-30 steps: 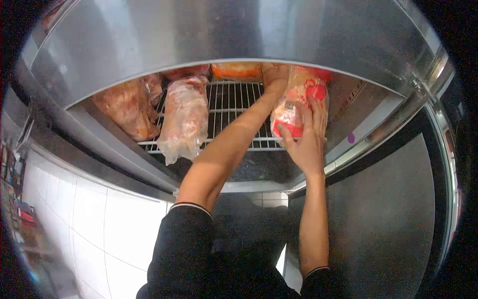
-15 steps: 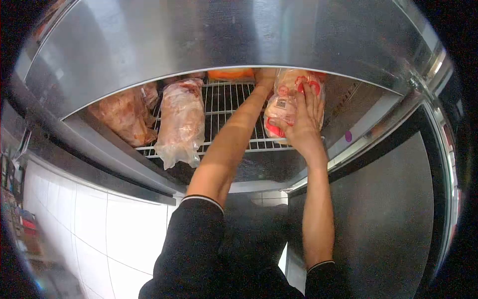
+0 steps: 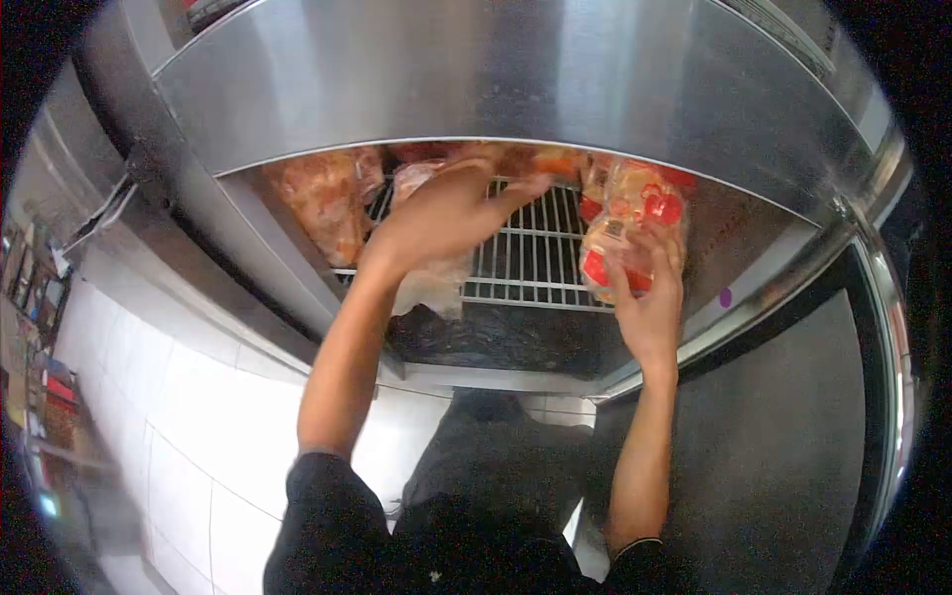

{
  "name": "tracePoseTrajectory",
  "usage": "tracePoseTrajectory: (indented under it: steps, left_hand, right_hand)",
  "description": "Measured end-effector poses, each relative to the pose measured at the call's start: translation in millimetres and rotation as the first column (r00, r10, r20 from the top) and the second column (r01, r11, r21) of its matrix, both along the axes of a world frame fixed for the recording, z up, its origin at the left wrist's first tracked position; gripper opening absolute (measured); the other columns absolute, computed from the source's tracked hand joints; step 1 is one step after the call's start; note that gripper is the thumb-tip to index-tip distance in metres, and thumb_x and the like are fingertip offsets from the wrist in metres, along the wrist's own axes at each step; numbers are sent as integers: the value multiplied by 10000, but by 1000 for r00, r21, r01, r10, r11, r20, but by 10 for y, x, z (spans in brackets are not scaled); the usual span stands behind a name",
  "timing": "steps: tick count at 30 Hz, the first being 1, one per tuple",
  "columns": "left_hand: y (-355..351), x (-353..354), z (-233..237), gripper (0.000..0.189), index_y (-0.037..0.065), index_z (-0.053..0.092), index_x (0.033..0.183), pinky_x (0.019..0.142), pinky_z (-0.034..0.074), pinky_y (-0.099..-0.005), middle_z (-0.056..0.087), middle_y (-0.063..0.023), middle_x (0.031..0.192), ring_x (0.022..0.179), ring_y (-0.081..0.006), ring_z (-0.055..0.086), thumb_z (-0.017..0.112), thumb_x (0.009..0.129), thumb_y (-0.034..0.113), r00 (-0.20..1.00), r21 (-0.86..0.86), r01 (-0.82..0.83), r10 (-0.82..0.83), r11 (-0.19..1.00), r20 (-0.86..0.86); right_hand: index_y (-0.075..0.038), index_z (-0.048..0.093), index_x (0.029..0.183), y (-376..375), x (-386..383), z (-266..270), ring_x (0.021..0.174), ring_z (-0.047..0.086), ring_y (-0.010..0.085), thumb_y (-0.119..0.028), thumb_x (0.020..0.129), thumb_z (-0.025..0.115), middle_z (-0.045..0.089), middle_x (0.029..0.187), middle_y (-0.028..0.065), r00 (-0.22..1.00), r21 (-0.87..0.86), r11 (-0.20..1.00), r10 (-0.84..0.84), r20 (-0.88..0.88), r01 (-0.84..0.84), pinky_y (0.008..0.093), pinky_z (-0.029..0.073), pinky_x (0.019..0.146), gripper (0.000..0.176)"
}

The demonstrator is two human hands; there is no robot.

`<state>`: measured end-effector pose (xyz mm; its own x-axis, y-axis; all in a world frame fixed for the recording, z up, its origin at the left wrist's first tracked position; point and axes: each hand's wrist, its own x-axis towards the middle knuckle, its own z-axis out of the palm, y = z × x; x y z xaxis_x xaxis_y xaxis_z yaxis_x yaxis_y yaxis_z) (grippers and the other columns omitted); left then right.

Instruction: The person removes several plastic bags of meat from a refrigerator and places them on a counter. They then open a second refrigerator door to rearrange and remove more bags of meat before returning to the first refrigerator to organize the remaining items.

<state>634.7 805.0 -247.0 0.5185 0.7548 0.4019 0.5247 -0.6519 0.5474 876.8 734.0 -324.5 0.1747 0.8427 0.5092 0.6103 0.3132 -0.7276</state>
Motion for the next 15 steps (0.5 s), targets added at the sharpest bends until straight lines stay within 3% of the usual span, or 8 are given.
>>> tracePoseTrajectory:
  steps: [1, 2, 4, 6, 10, 12, 13, 15]
  left_hand:
    - [-168, -175, -121, 550, 41, 530, 1358, 1073, 410, -404, 619, -228, 1263, 1239, -377, 550, 595, 956, 411, 975, -124, -45, 71, 991, 211]
    - [-393, -351, -237, 583, 28, 509, 1371, 1082, 400, -422, 596, -242, 1287, 1262, -385, 529, 665, 911, 351, 973, -29, -154, 157, 988, 171]
    - [-703, -646, -600, 735, 35, 453, 1414, 1109, 373, -449, 496, -255, 1396, 1340, -399, 448, 800, 784, 189, 954, 49, -289, 284, 956, 98]
    - [-930, -727, -761, 793, 55, 420, 1438, 1118, 367, -446, 456, -239, 1431, 1367, -398, 409, 807, 750, 133, 906, 137, -380, 398, 915, -146]
    - [-865, -841, -1177, 694, 65, 477, 1396, 1082, 402, -456, 457, -209, 1422, 1334, -395, 431, 766, 765, 67, 873, 231, -445, 476, 865, -103]
    - [-718, -894, -1273, 526, 53, 564, 1302, 1030, 437, -456, 489, -202, 1372, 1269, -406, 472, 701, 797, -5, 886, 283, -449, 463, 847, 21]
    - [-510, -931, -1532, 344, 34, 643, 1144, 951, 478, -436, 572, -180, 1258, 1169, -388, 540, 619, 821, -82, 824, -45, -457, 442, 888, 355]
    - [-444, -864, -1403, 293, 24, 650, 1091, 922, 491, -418, 604, -170, 1198, 1114, -374, 574, 603, 825, -90, 851, 157, -484, 421, 861, 314]
  right_hand:
    - [-32, 602, 1248, 38, -44, -44, 1373, 433, 325, -185, 848, 754, 494, 1430, 170, 989, 69, 998, -5, 151, -6, 454, 344, 1138, 454]
    - [-32, 602, 1248, 55, -138, -52, 1373, 433, 325, -185, 848, 754, 494, 1430, 170, 991, 75, 997, 4, 135, -14, 454, 344, 1138, 454]
    - [-56, 542, 1332, 78, -444, -30, 1384, 416, 342, -239, 815, 792, 444, 1472, 172, 923, 7, 951, 298, 242, -309, 442, 349, 1141, 603]
    - [-78, 435, 1428, 99, -774, 34, 1394, 369, 423, -313, 752, 828, 351, 1527, 206, 830, -166, 835, 545, 116, -525, 463, 321, 1161, 817]
    - [-123, 325, 1521, 421, -1174, -172, 1455, 302, 387, -454, 678, 875, 173, 1619, 193, 770, -193, 836, 548, 325, -514, 479, 336, 1164, 1060]
    - [-135, 263, 1552, 555, -1226, -150, 1465, 271, 401, -587, 626, 861, 82, 1643, 191, 772, -281, 828, 557, 308, -485, 490, 338, 1164, 1191]
    - [-139, 234, 1563, 586, -1225, -79, 1458, 281, 406, -668, 597, 840, 38, 1644, 204, 767, -387, 778, 600, 227, -495, 477, 339, 1165, 1257]
    - [-136, 232, 1563, 648, -1234, -48, 1462, 271, 405, -668, 601, 840, 40, 1642, 210, 768, -410, 765, 607, 202, -497, 475, 340, 1166, 1256]
